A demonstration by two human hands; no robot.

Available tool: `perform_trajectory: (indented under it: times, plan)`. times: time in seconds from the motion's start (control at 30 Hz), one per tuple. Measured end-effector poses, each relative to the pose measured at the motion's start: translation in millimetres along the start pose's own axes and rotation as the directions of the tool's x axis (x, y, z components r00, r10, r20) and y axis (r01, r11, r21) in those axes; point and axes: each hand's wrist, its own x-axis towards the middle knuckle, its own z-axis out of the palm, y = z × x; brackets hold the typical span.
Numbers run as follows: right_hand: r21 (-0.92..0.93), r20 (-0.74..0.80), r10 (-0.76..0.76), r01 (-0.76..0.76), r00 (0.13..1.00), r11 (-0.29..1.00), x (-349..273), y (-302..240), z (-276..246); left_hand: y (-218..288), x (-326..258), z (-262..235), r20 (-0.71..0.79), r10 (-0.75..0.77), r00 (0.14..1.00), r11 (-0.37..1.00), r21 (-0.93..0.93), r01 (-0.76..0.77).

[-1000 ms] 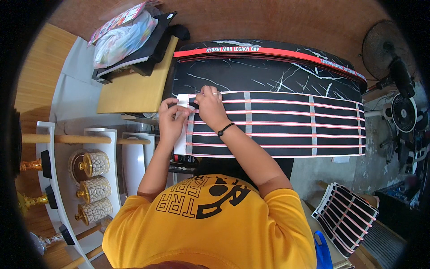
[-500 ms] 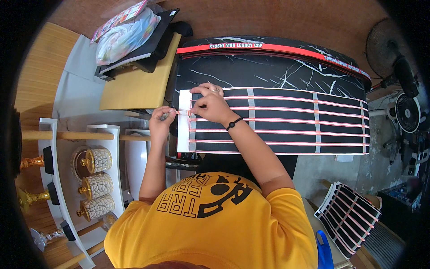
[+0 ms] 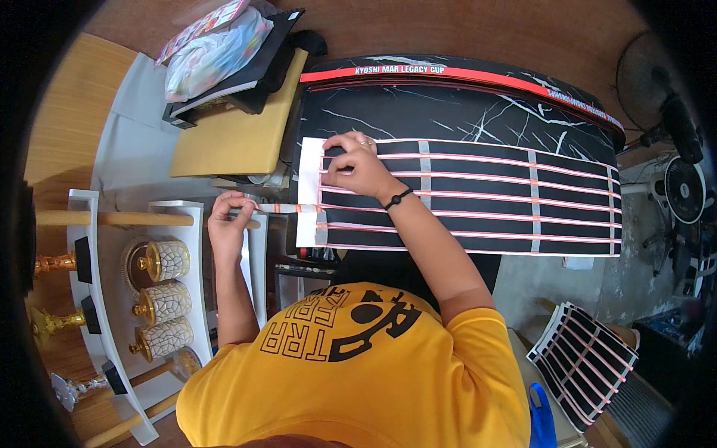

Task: The person applies a red grip tape to the handle of a table tennis racket, smoothing it along the length. Then the person places a rectangular racket frame with pink and white strings onto the table and adjusts the strings.

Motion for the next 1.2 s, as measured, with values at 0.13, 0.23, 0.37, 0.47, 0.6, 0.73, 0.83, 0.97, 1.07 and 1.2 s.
perform_trajectory:
  times: [0.13,0.23,0.37,0.47,0.6,0.73,0.83,0.97,1.07,1.2]
  plan:
    - [-0.036,0.141,-0.033,0.039,0.99,0.999,-1.5,-3.2,-3.1,-15.4,-1.3,-1.7,-0.044,-0.117,0.992,0.979,-0.17,0.108]
    - [-0.059,0.167,-0.059,0.069,0.984,0.996,-1.3,-4.1,-2.5,-20.0,-0.2,-9.8,-0.066,-0.108,0.992,0.982,-0.16,0.096]
    - [-0.091,0.161,-0.062,0.077,0.985,0.993,-1.5,-3.6,-2.4,-18.0,-0.3,-26.8,-0.036,-0.12,0.992,0.969,-0.223,0.109]
    - [-0.112,0.147,-0.047,0.064,0.988,0.992,-1.5,-3.0,-1.4,-14.7,-6.1,-36.8,-0.041,-0.164,0.986,0.936,-0.321,0.143]
    - [-0.18,0.16,-0.041,0.07,0.986,0.981,-1.4,-4.1,-0.6,-6.2,-7.3,-57.8,-0.038,-0.149,0.988,0.931,-0.343,0.127]
    - [-0.162,0.148,-0.035,0.059,0.988,0.985,-1.1,-3.8,-1.3,3.8,-15.8,-77.6,0.016,-0.138,0.99,0.948,-0.287,0.137]
    - [-0.156,0.149,-0.025,0.048,0.989,0.987,-0.6,-2.3,-0.5,6.3,-25.3,-94.7,0.047,-0.094,0.995,0.957,-0.27,0.103]
    - [-0.133,0.122,-0.052,0.069,0.991,0.989,-0.1,-1.4,-0.3,9.4,-29.5,-139.6,-0.13,-0.112,0.985,0.943,-0.325,0.064]
    - [-0.118,0.139,-0.027,0.044,0.99,0.992,-0.1,-1.6,1.0,22.7,-35.1,-183.5,-0.217,-0.026,0.976,0.987,0.151,0.06]
    - [-0.167,0.105,-0.042,0.06,0.994,0.984,-1.1,0.7,4.4,23.3,-52.5,-178.4,0.054,-0.169,0.984,0.984,0.071,0.165]
